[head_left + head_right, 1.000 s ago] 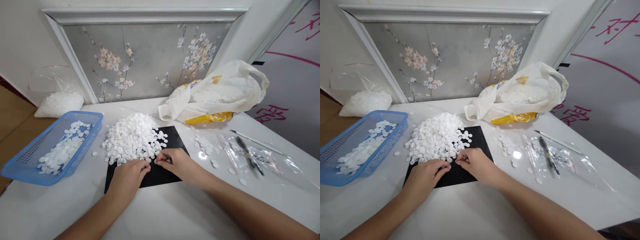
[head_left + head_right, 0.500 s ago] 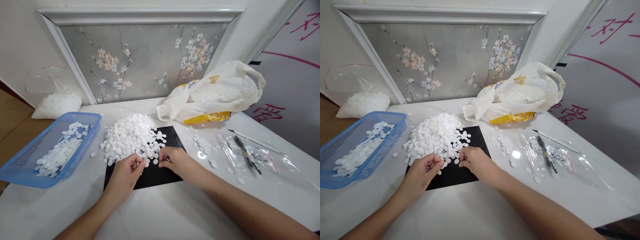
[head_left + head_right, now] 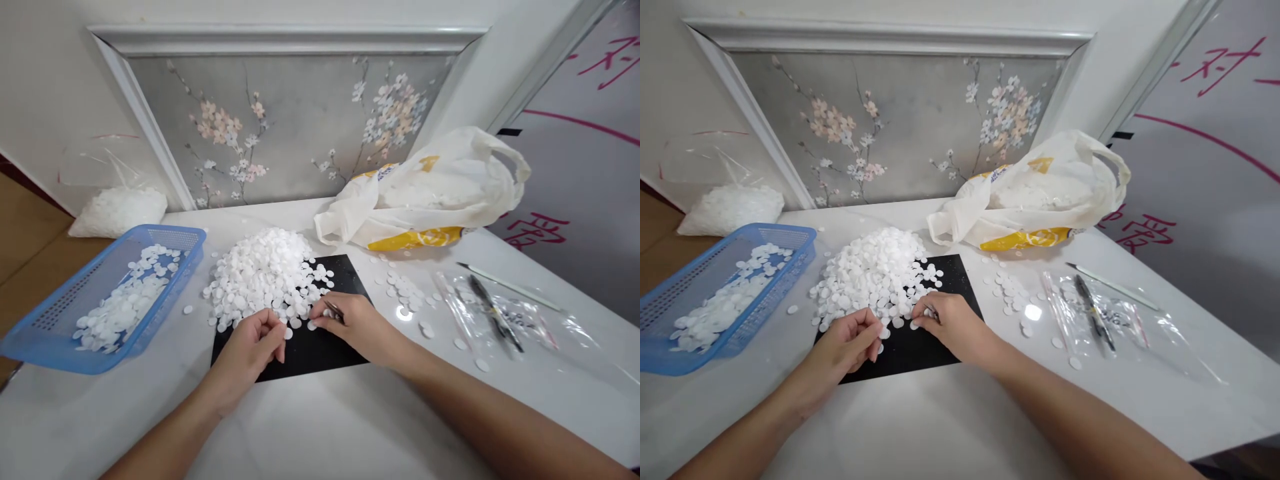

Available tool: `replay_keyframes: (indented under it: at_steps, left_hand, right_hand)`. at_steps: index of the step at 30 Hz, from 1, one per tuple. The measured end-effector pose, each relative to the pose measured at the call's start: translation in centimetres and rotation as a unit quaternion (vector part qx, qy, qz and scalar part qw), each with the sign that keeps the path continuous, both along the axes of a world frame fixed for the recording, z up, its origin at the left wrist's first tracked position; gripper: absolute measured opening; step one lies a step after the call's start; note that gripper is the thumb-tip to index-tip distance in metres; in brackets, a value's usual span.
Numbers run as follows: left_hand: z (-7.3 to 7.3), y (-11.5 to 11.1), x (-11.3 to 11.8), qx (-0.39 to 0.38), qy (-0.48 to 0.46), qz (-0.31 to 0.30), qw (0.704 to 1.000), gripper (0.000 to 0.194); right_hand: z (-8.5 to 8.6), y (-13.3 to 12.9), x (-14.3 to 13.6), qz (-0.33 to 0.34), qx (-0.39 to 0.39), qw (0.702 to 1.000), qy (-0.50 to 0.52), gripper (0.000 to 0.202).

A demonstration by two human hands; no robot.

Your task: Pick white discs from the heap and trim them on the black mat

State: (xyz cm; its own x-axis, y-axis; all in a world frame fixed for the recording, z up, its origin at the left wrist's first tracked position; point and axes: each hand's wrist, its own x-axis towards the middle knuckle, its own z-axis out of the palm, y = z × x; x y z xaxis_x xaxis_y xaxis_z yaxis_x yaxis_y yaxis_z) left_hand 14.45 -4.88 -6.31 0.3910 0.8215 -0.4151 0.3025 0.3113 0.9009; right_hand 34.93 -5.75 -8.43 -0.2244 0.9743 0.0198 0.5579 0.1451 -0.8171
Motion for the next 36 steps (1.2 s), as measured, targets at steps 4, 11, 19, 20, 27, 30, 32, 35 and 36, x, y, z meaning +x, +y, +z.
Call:
replay_keyframes:
  at_steps: [4,11,19,20,27,30,32,35,36]
  left_hand:
    - [0.3,0.0,0.0,-0.05,-0.068,0.011,0.996,0.017]
    - [1.2,-0.2,0.5,-0.09,-0.091,0.009,0.992,0.009]
    - [0.4,0.5,-0.5,-0.048,-0.059,0.027,0.997,0.027]
    - [0.3,0.6,-0.7,-0.037,-0.057,0.031,0.997,0.028]
    - [0.6,0.4,-0.4,0.056,0.052,-0.019,0.997,0.028]
    - [0.4,-0.1,0.3,0.101,0.06,-0.049,0.992,0.025]
    - [0.3,-0.3,0.7,0.113,0.048,-0.048,0.991,0.023]
    - [0.2,-0.5,1.0,0.106,0.031,-0.023,0.994,0.024]
    - [0.2,-0.5,1.0,0.089,0.023,-0.018,0.996,0.025]
  right_hand:
    - [-0.3,0.1,-0.5,0.016,0.003,1.0,-0.006,0.008]
    - [0.6,-0.2,0.8,-0.009,-0.08,0.996,0.038,0.006]
    - [0.1,-0.1,0.2,-0.003,-0.031,0.999,-0.007,0.003]
    - [0.0,-0.1,0.0,0.004,-0.007,1.0,-0.022,0.005]
    - [0.7,-0.4,-0.5,-0.016,-0.059,0.997,0.056,0.01]
    - [1.2,-0.8,-0.9,-0.023,-0.197,0.958,0.207,0.02]
    - [1.1,-1.0,-1.3,-0.009,-0.24,0.93,0.279,0.027]
    - [0.8,-1.1,-1.7,0.012,-0.265,0.898,0.352,0.033]
    - [0.7,-1.1,-1.7,0.017,-0.273,0.887,0.372,0.034]
